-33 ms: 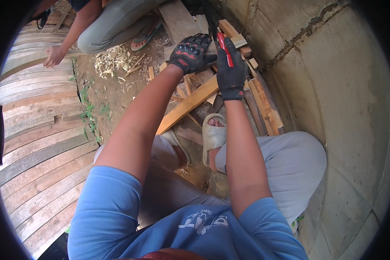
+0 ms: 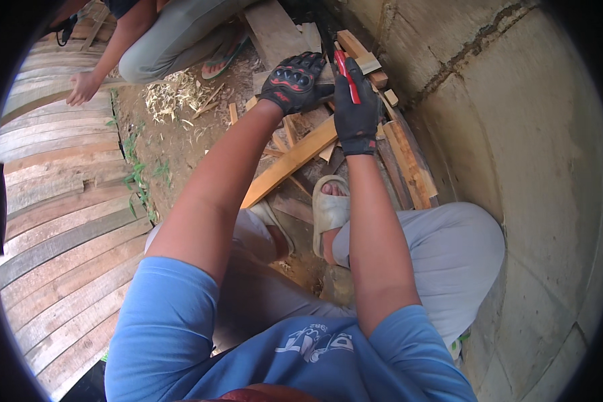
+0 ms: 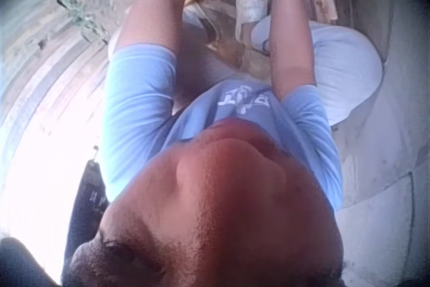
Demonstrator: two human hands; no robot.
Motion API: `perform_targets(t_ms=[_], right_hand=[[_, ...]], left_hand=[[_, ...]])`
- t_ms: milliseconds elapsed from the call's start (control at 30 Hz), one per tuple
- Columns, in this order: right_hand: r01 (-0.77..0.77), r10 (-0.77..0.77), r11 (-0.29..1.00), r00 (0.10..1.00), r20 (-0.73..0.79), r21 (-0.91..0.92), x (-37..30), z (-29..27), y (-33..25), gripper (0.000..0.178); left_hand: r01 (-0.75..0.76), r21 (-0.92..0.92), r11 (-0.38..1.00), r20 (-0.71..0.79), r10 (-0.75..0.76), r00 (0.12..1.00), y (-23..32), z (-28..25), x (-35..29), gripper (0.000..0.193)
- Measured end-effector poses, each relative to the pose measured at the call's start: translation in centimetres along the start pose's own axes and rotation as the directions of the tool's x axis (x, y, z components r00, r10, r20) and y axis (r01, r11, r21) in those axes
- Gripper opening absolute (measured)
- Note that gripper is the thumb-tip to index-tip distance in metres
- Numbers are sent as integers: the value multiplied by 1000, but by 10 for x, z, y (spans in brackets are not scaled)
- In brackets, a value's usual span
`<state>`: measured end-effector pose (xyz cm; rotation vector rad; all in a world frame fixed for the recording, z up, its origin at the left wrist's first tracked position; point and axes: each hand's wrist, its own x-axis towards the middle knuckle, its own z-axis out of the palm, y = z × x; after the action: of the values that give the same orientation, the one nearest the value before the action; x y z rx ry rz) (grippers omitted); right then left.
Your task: The person sits on the ground and uses a hand saw to cut small pieces of wood. They hold the wood with one hand and saw with the other, producing wood shavings and cut pieces that accumulate on the ground.
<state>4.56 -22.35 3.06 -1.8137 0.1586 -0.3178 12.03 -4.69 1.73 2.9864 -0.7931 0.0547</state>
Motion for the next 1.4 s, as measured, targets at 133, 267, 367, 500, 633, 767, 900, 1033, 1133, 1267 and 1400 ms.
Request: perform_targets(t_ms=[133,267,367,500,633,767,900,1033,1133,1267,1400], right_hand=[[7,-8,1000,1000,12,16,-7,-2,-4,45],[74,-75,994,997,-9,-78,-18,-16,-2,46],[16,-18,996,1000,-23,-87,-31,-26,-9,47],[-70,69,991,997,-17,-111,-64,-43,-29,48],[-219,220,972,975,5,-86,-92,-70,-36,45],[-347,348,938,935,-67,25,-81,-77,-31,41],[-50,42,998,981,-192,-37,-77,-66,-19,39],[-33,29,999,995,-97,-42,-75,-67,-20,40],[-83,82,996,996,-44,-15,-66,-66,-35,41],[34,-40,995,998,-58,-99,-40,-50,-41,42],[17,-26,993,997,-73,-119,-4,-18,-25,40]], left_hand=[[-11,26,1000,-33,12,999,1,1,-4,79],[22,-1,1000,168,-22,985,10,-16,7,85],[14,-7,1000,121,-13,993,9,-13,4,85],[-3,53,999,115,-3,993,6,-12,1,86],[10,28,1000,102,-13,995,2,-10,1,88],[40,-17,999,86,-39,996,6,-9,5,89],[80,3,997,54,-80,995,8,0,9,88],[111,-50,993,107,-105,989,10,-9,11,87],[48,-11,999,24,-48,999,9,-5,2,81],[-18,37,999,-88,22,996,14,12,-13,77],[-24,-4,1000,-81,24,996,17,6,-11,76]])
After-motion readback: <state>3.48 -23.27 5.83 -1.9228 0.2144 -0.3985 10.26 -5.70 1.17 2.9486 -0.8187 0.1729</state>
